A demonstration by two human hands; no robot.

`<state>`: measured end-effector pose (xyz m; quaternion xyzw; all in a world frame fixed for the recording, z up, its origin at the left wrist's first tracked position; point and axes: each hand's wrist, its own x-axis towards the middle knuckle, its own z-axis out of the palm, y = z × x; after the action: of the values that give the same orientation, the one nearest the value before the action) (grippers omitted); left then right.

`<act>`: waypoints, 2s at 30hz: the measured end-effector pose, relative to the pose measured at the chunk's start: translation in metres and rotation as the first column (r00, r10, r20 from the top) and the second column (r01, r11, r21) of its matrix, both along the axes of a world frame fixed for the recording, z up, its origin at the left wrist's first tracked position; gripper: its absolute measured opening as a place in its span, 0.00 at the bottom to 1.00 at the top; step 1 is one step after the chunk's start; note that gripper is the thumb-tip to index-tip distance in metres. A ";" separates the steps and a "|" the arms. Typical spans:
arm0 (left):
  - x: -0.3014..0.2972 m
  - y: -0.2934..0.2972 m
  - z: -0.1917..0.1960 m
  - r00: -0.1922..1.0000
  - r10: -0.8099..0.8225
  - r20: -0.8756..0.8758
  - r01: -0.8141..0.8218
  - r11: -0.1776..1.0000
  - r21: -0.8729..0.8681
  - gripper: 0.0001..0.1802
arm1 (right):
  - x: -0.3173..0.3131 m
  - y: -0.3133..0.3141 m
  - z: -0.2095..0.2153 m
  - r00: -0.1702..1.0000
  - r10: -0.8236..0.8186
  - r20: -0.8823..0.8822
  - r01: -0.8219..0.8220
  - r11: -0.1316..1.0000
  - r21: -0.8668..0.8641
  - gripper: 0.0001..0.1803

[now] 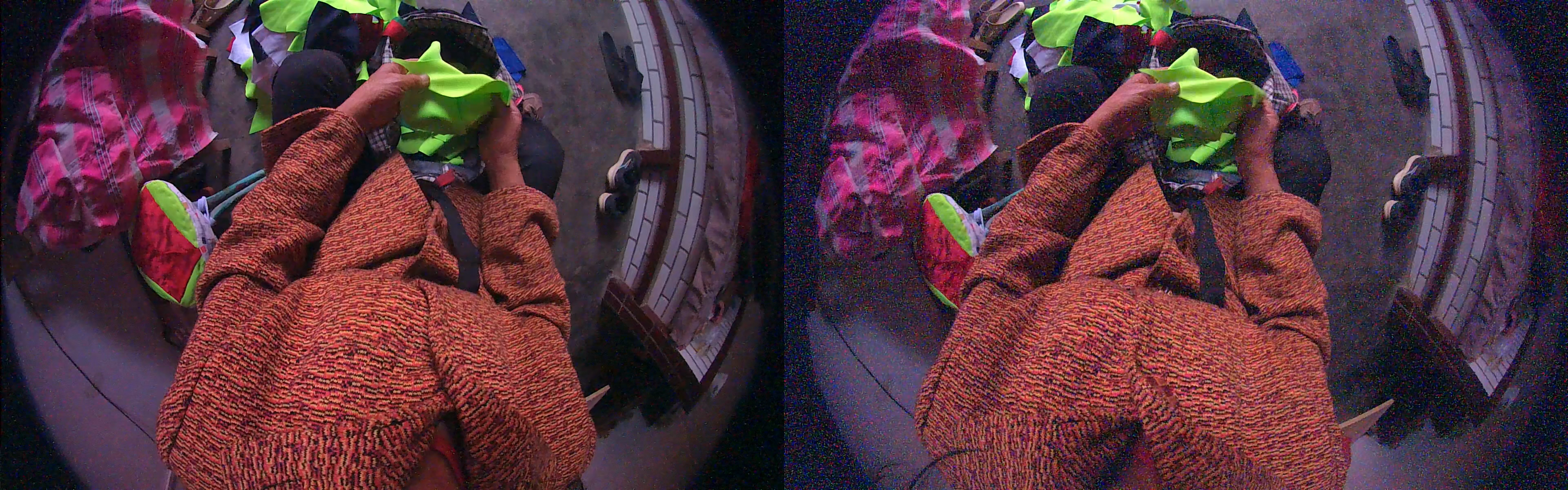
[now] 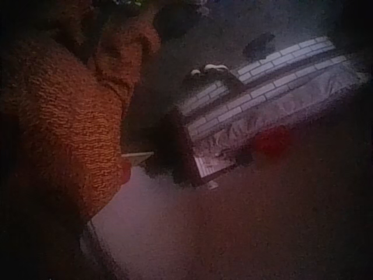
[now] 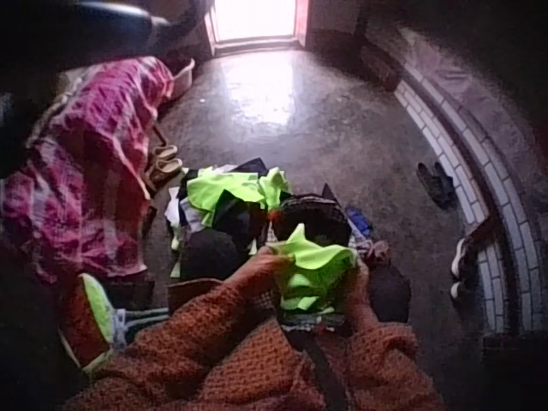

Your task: The person sits on the floor and sorts through a pile of colorful fabric pieces, picking them up one by one, inspecting them, and placing them into a checkered bag. The person handles various colors including green, red, blue, and white, occasionally folding or adjusting the pieces before placing them inside the bag.

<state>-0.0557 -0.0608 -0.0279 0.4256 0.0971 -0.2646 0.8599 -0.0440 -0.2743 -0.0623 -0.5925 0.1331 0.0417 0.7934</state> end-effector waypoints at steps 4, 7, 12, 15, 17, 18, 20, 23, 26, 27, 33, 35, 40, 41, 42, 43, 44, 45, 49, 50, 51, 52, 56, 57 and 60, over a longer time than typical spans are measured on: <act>-0.001 0.001 -0.008 0.999 0.048 0.006 -0.048 0.996 -0.071 0.17 | 0.016 -0.011 0.015 0.950 -0.136 -0.282 0.231 0.914 0.334 0.22; 0.000 0.002 -0.010 0.998 0.069 -0.011 -0.070 0.993 -0.095 0.17 | 0.012 -0.009 0.014 0.949 -0.200 -0.245 0.266 0.923 0.278 0.23; 0.002 0.004 -0.022 0.991 0.071 0.116 -0.084 0.990 0.110 0.21 | 0.014 -0.008 0.004 0.943 -0.061 -0.327 0.109 0.985 0.130 0.17; 0.002 -0.001 -0.017 0.967 0.042 0.252 -0.114 0.953 0.280 0.21 | 0.005 0.004 0.006 0.953 0.160 -0.257 -0.171 0.985 -0.021 0.13; -0.001 -0.004 -0.005 0.930 0.001 0.367 -0.149 0.915 0.374 0.20 | 0.000 0.013 0.014 0.947 0.241 -0.213 -0.276 0.949 -0.154 0.15; -0.001 -0.007 -0.010 0.936 -0.050 0.347 -0.078 0.936 0.344 0.22 | 0.000 0.012 0.014 0.936 0.292 -0.199 -0.329 0.925 -0.191 0.16; -0.001 -0.012 -0.012 0.937 -0.153 0.315 0.063 0.959 0.277 0.26 | -0.002 0.018 0.024 0.918 0.353 -0.183 -0.357 0.934 0.014 0.18; -0.001 -0.019 -0.016 0.886 -0.320 0.336 0.206 0.920 0.334 0.34 | -0.004 0.020 0.027 0.921 0.348 -0.174 -0.330 0.936 0.122 0.21; -0.006 -0.024 -0.023 0.777 -0.408 0.479 0.150 0.860 0.488 0.38 | -0.005 0.022 0.026 0.950 0.295 -0.100 -0.301 0.953 -0.040 0.25; -0.006 -0.026 -0.026 0.701 -0.432 0.567 0.083 0.840 0.537 0.38 | -0.006 0.021 0.025 0.951 0.292 -0.102 -0.296 0.955 -0.029 0.25; -0.009 -0.016 -0.018 0.907 -0.310 0.287 0.261 0.945 0.197 0.28 | -0.001 0.015 0.017 0.949 0.309 -0.058 -0.310 0.951 -0.001 0.18; -0.002 -0.008 -0.016 0.911 -0.235 0.339 0.116 0.935 0.336 0.24 | -0.001 0.019 0.024 0.958 0.286 0.000 -0.286 0.956 0.063 0.17; 0.004 0.012 -0.015 0.921 0.323 0.217 -0.379 0.870 0.316 0.17 | 0.002 -0.005 0.002 0.951 0.262 -0.164 -0.297 0.631 -0.717 0.33; 0.003 0.013 -0.017 0.917 0.338 0.214 -0.393 0.862 0.321 0.16 | 0.001 -0.003 0.008 0.958 0.237 -0.159 -0.252 0.443 -0.861 0.36; 0.001 0.013 -0.019 0.911 0.353 0.212 -0.407 0.854 0.325 0.15 | 0.000 -0.018 -0.014 0.921 0.389 0.014 -0.150 0.388 -0.909 0.42; 0.001 0.019 -0.019 0.901 0.375 0.218 -0.430 0.837 0.337 0.15 | -0.001 -0.016 -0.006 0.903 0.419 -0.092 -0.230 0.292 -0.928 0.38; 0.002 0.018 -0.020 0.889 0.399 0.224 -0.451 0.847 0.281 0.14 | -0.005 -0.014 0.005 0.877 0.439 -0.195 -0.303 0.192 -0.934 0.34; 0.002 0.017 -0.024 0.887 0.384 0.258 -0.451 0.843 0.294 0.13 | -0.005 -0.019 -0.005 0.813 0.513 -0.275 -0.403 0.153 -0.903 0.30; 0.002 0.008 -0.013 0.904 0.328 0.272 -0.412 0.838 0.358 0.11 | -0.016 -0.012 -0.013 0.579 0.661 -0.478 -0.616 -0.031 -0.788 0.20; 0.002 0.007 -0.006 0.895 0.292 0.338 -0.415 0.821 0.392 0.11 | -0.017 -0.010 -0.011 0.552 0.682 -0.479 -0.654 -0.001 -0.756 0.20; 0.000 0.007 0.001 0.908 0.266 0.324 -0.383 0.841 0.381 0.10 | -0.017 -0.009 -0.010 0.565 0.690 -0.452 -0.640 0.021 -0.768 0.20; 0.001 0.010 0.009 0.904 0.245 0.349 -0.373 0.852 0.367 0.10 | -0.017 -0.008 -0.007 0.575 0.700 -0.424 -0.627 0.044 -0.778 0.19; 0.022 0.067 0.048 0.827 0.311 0.468 -0.483 0.819 0.310 0.09 | -0.016 0.001 0.001 0.573 0.696 -0.434 -0.679 0.106 -0.727 0.19; 0.029 0.087 0.056 0.781 0.401 0.479 -0.570 0.771 0.284 0.10 | -0.016 0.002 0.002 0.559 0.704 -0.438 -0.694 0.109 -0.712 0.19; 0.049 0.145 0.036 0.701 0.540 0.465 -0.707 0.610 0.357 0.13 | -0.012 0.007 0.012 0.528 0.685 -0.502 -0.751 0.101 -0.652 0.18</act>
<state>-0.0063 0.0838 0.0084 0.6111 0.1706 0.1626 0.7557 -0.0565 -0.2671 -0.0500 -0.8697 -0.1408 0.3749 0.2887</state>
